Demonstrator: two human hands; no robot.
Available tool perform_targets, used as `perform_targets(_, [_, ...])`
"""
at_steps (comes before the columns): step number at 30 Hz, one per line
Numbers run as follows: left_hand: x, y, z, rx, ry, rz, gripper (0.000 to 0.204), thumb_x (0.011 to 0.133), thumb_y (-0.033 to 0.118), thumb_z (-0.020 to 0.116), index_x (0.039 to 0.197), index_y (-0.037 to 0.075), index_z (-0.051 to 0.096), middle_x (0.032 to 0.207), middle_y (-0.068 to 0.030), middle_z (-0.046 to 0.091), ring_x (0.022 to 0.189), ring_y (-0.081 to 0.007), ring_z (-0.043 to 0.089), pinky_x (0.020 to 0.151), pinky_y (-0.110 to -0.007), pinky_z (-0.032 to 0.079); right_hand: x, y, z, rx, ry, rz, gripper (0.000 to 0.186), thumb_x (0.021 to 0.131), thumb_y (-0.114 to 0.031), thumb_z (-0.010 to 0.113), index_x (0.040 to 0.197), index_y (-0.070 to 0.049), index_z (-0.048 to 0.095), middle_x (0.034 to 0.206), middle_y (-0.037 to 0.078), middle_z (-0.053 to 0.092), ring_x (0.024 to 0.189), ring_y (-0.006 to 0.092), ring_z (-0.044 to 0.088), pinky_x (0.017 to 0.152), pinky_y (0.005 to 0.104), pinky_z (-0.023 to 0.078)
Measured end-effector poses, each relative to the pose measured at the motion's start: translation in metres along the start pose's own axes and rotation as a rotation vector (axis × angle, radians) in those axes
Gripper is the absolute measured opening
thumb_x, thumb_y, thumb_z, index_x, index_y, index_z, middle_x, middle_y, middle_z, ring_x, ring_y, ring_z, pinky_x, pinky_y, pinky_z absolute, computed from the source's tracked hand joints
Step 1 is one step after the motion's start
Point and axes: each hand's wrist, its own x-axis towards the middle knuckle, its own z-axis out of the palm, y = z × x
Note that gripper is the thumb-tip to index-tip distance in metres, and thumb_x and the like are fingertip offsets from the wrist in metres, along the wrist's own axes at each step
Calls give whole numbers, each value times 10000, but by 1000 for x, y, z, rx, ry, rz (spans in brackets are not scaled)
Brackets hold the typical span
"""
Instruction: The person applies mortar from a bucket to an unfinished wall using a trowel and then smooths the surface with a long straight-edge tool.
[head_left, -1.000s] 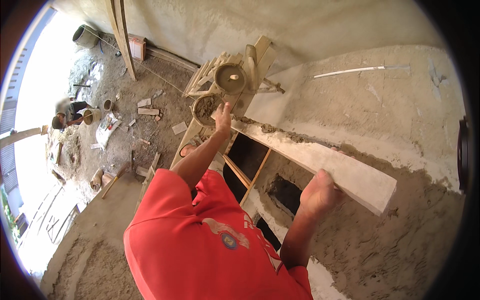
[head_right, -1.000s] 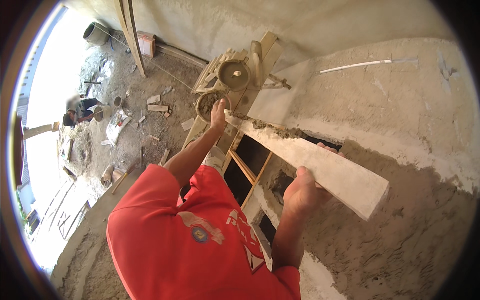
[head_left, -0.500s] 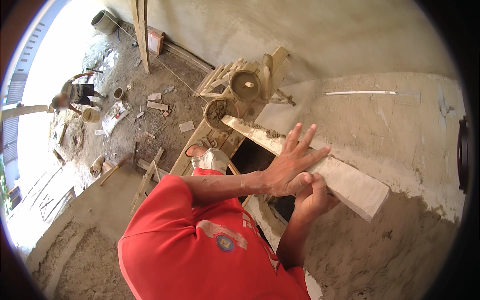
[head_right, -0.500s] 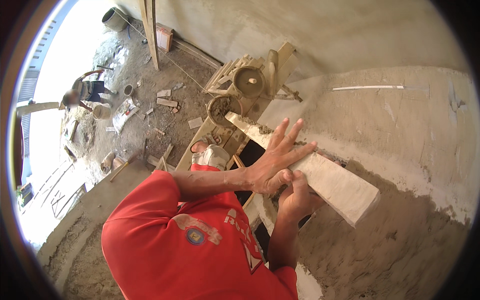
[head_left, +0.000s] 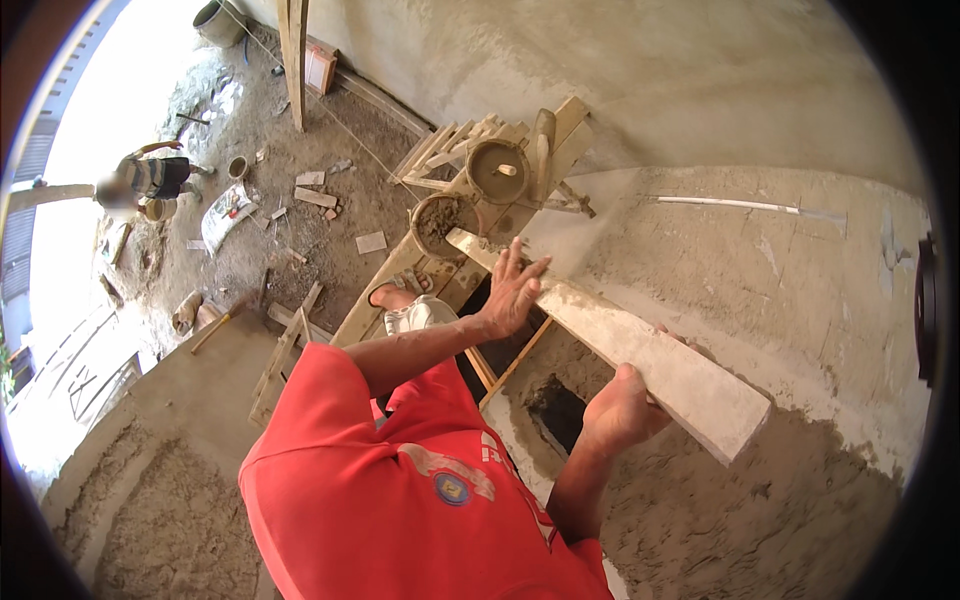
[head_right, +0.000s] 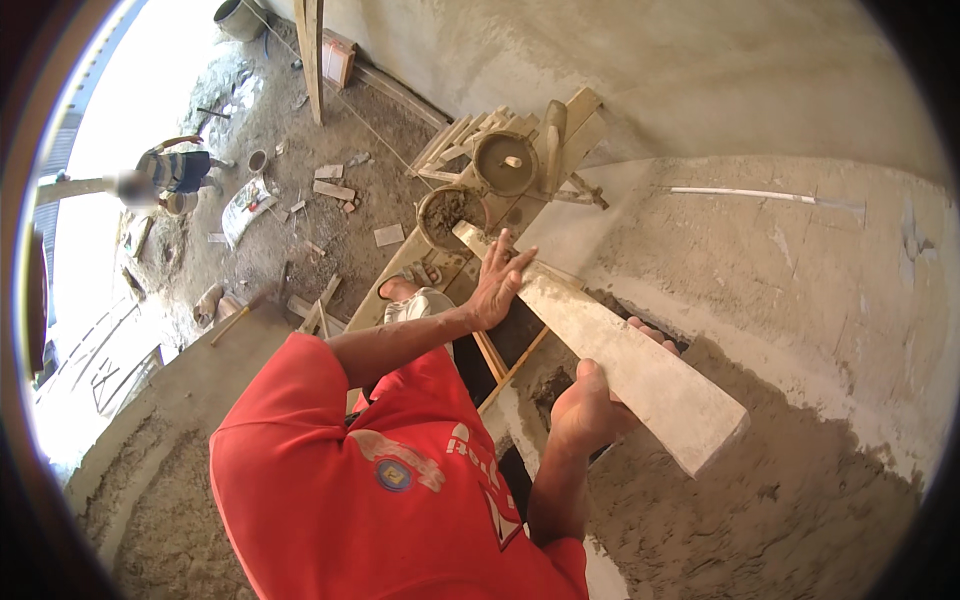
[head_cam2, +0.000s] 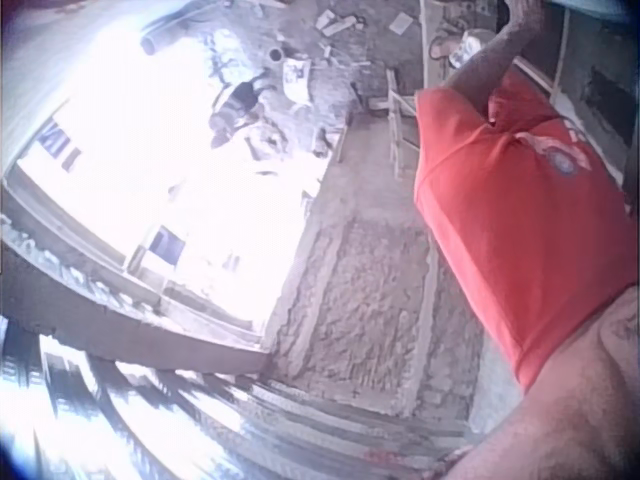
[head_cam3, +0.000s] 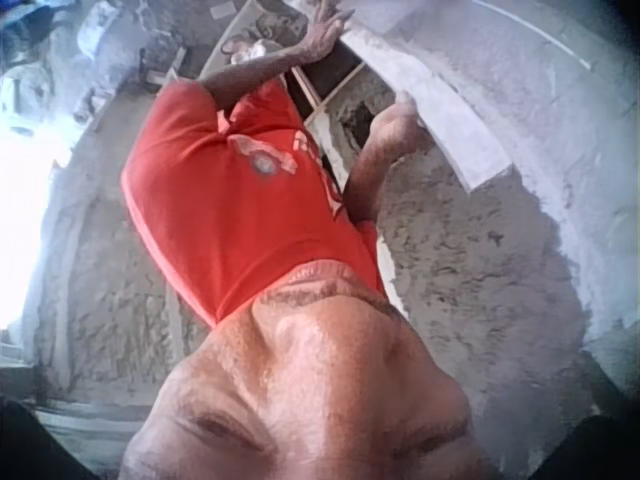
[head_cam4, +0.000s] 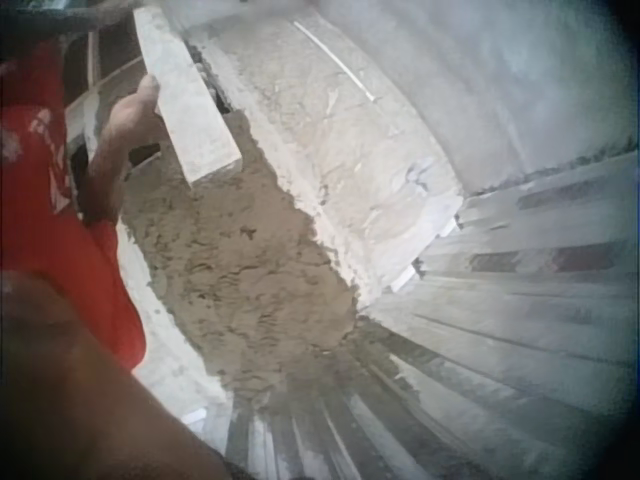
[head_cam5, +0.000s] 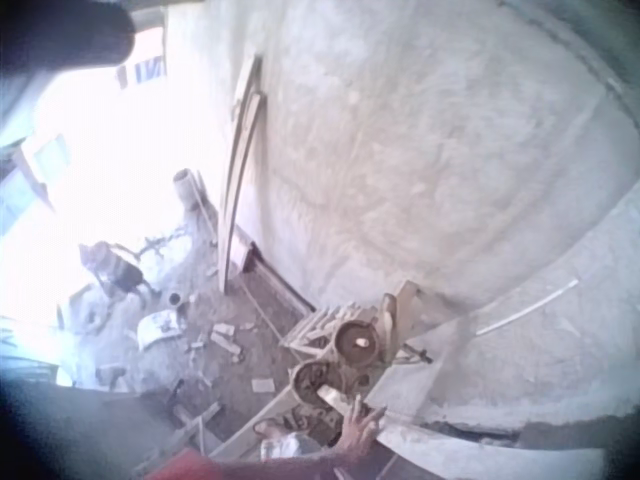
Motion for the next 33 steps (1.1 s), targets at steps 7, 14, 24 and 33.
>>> perform_targets(7, [15,-127,19,73,43,-267,703,896,684,123,1427,281,347,1521,-249,-17,1384,-478,6,1122,-498,36,13,-18,-15,-33,-4,-50,768,649,-10,625,1344,33,300,1190,171,508,1159,339,471,1032,500,358])
perform_targets(14, [31,-168,19,150,65,-290,668,897,689,128,1424,337,338,1534,-212,-26,1372,-490,55,1108,-529,79,23,-61,-28,-48,12,-59,771,657,-69,597,1353,49,290,1201,175,519,1182,352,454,1065,518,303])
perform_targets(24, [76,-220,-14,374,12,-561,645,922,635,185,1390,247,400,1480,-177,282,1313,-418,324,1060,-566,212,44,-165,-87,0,-131,-132,746,733,-153,615,1385,14,295,1320,190,421,1285,371,344,1111,576,201])
perform_targets(33, [113,-202,-59,410,134,-759,274,843,227,503,1017,66,640,1091,-189,632,1063,-362,583,874,-466,458,43,-227,-129,52,-151,-390,737,742,-177,570,1357,106,277,1317,310,368,1279,457,299,1043,734,100])
